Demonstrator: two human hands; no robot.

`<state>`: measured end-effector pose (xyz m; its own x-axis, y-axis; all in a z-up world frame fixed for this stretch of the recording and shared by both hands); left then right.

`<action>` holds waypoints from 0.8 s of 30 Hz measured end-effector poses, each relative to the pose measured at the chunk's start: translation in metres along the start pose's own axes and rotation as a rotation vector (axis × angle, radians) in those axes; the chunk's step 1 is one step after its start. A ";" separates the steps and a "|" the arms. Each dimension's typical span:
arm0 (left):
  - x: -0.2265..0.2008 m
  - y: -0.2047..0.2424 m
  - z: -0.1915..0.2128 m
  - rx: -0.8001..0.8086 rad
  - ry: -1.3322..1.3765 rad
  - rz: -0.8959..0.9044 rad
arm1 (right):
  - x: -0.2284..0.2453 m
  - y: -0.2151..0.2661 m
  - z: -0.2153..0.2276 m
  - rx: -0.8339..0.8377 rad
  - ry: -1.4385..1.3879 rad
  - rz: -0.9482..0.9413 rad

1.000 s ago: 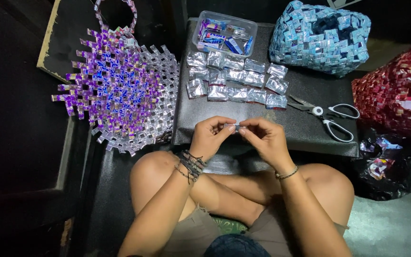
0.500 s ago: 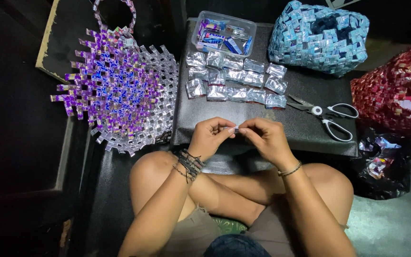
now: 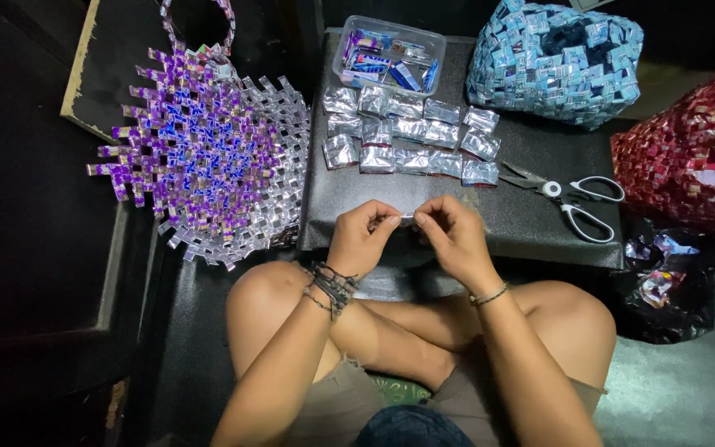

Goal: The person folds small silver metallic wrappers by hand on a dark surface, repeating the action for several items.

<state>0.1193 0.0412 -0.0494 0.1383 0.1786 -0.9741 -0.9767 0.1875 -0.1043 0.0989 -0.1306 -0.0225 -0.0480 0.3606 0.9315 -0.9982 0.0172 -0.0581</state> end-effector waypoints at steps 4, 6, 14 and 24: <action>0.008 -0.002 -0.001 0.006 0.086 0.035 | -0.031 -0.005 -0.003 -0.048 -0.211 -0.082; 0.010 -0.002 -0.003 0.005 0.116 0.050 | -0.041 -0.006 -0.004 -0.061 -0.315 -0.135; 0.005 -0.001 0.003 -0.025 0.164 0.098 | -0.043 0.004 -0.010 -0.107 -0.514 -0.197; -0.021 0.008 0.007 -0.096 0.052 0.018 | -0.065 0.014 -0.021 -0.211 -0.437 -0.325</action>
<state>0.1093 0.0459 -0.0280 0.1140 0.1301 -0.9849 -0.9906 0.0905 -0.1027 0.0893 -0.1345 -0.0912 0.2038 -0.1117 0.9726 -0.9375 0.2640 0.2268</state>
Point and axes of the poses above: each hand's wrist, its own y-axis away from the middle knuckle, its own z-axis out of the back of the hand, x = y × z, the point moved 9 cm from there along -y, towards the middle knuckle, and after that the axes turned 1 degree about -z, right-handed, at the moved point
